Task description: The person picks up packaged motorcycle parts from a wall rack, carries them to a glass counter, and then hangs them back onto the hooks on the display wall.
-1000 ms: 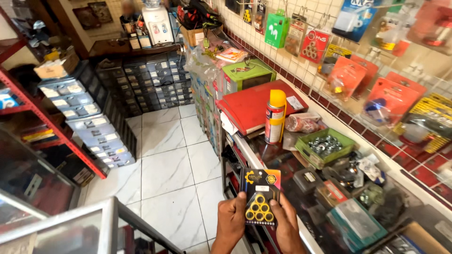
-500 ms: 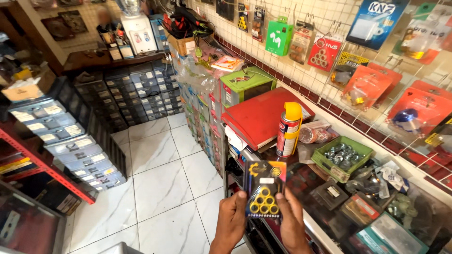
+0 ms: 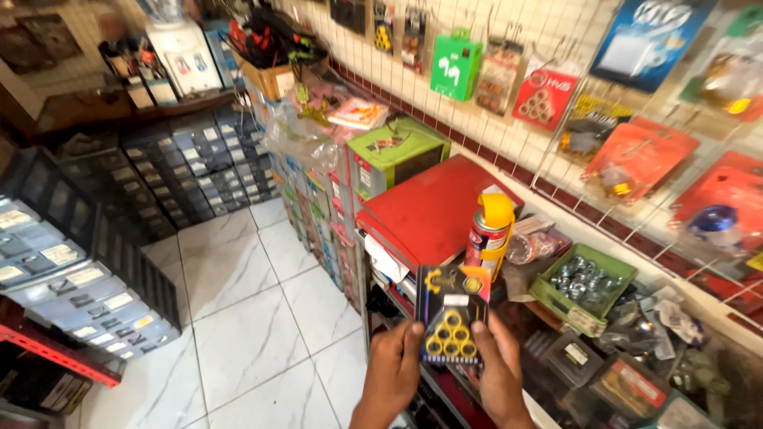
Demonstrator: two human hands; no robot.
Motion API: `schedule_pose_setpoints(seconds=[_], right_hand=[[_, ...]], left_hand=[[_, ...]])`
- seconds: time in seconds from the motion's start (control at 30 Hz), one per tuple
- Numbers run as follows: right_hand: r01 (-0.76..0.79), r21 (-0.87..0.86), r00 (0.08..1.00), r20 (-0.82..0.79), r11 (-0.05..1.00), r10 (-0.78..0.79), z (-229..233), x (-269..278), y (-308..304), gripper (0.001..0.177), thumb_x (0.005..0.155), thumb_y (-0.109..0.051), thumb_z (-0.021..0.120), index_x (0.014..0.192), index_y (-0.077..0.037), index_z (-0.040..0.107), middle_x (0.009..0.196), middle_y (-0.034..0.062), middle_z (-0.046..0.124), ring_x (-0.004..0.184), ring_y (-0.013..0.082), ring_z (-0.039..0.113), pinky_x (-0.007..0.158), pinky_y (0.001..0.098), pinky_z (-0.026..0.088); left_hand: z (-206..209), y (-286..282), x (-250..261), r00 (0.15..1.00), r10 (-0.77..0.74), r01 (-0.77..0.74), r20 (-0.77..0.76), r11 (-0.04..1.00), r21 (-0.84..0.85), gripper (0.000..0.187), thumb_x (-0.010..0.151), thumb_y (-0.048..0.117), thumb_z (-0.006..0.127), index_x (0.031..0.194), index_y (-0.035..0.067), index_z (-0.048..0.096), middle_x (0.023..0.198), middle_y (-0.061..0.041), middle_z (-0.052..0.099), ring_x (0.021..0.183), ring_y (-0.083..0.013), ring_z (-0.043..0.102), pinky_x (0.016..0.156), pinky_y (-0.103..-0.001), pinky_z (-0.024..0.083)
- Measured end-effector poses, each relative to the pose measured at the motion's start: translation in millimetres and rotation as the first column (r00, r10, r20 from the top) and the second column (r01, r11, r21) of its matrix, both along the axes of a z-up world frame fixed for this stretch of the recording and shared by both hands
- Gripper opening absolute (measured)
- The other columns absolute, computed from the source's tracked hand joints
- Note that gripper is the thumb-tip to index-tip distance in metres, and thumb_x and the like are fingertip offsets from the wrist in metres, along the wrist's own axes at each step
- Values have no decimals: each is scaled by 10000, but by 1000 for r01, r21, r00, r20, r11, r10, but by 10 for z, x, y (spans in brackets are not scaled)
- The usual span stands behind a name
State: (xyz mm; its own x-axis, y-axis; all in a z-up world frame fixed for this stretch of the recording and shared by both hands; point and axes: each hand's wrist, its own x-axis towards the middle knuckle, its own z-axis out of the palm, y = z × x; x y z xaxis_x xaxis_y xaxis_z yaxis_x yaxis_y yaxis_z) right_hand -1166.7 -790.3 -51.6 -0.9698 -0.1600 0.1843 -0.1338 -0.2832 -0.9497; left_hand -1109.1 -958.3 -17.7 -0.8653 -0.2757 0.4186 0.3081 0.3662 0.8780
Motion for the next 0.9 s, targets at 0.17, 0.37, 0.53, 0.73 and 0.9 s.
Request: schedule_pose_setpoints(seconds=[0.17,0.37,0.53,0.73,0.9], right_hand=[[20,-37,993,-119,999,-24,198,-450,-174,416,1042,-244,510,1339,33,597,1139,77,709,997,108,645,877,271,517],[102,8,981,-166,995,-99,280,-898,-275,415,1061,-232,505,1350,51,599,1135,90,698,1004,124,634,888,288,518],[184,-65,967,-167,981,-193,242,-1115,-290,403,1034,-184,506,1345,60,585,1184,123,686,1042,156,650,928,303,513],[313,-26,928,-205,950,-311,11,-1346,-154,440,1009,-137,530,1386,82,584,1279,179,682,1158,204,650,1033,320,463],[397,72,830,-454,915,-324,-62,-1567,-15,421,1025,-112,541,1395,87,561,1323,178,680,1233,193,623,1094,308,420]], left_hand=[[197,-168,-593,994,-102,104,-31,991,85,337,1068,212,556,830,-27,568,679,-116,530,580,-182,481,550,-354,431],[440,-275,-1183,971,-178,194,-160,976,96,211,1048,175,585,1031,-26,648,825,-72,610,726,-125,549,660,-298,481],[437,-258,-1480,963,-250,263,-97,950,169,192,1021,168,610,965,-14,632,758,-49,574,664,-89,518,593,-280,439],[491,-266,-1782,941,-320,333,-115,933,133,313,1007,182,682,784,-1,561,672,-51,518,627,-95,470,561,-284,394],[565,-277,-2000,870,-442,478,-218,864,158,293,1017,179,669,816,-7,564,724,-60,553,664,-106,498,591,-293,406]])
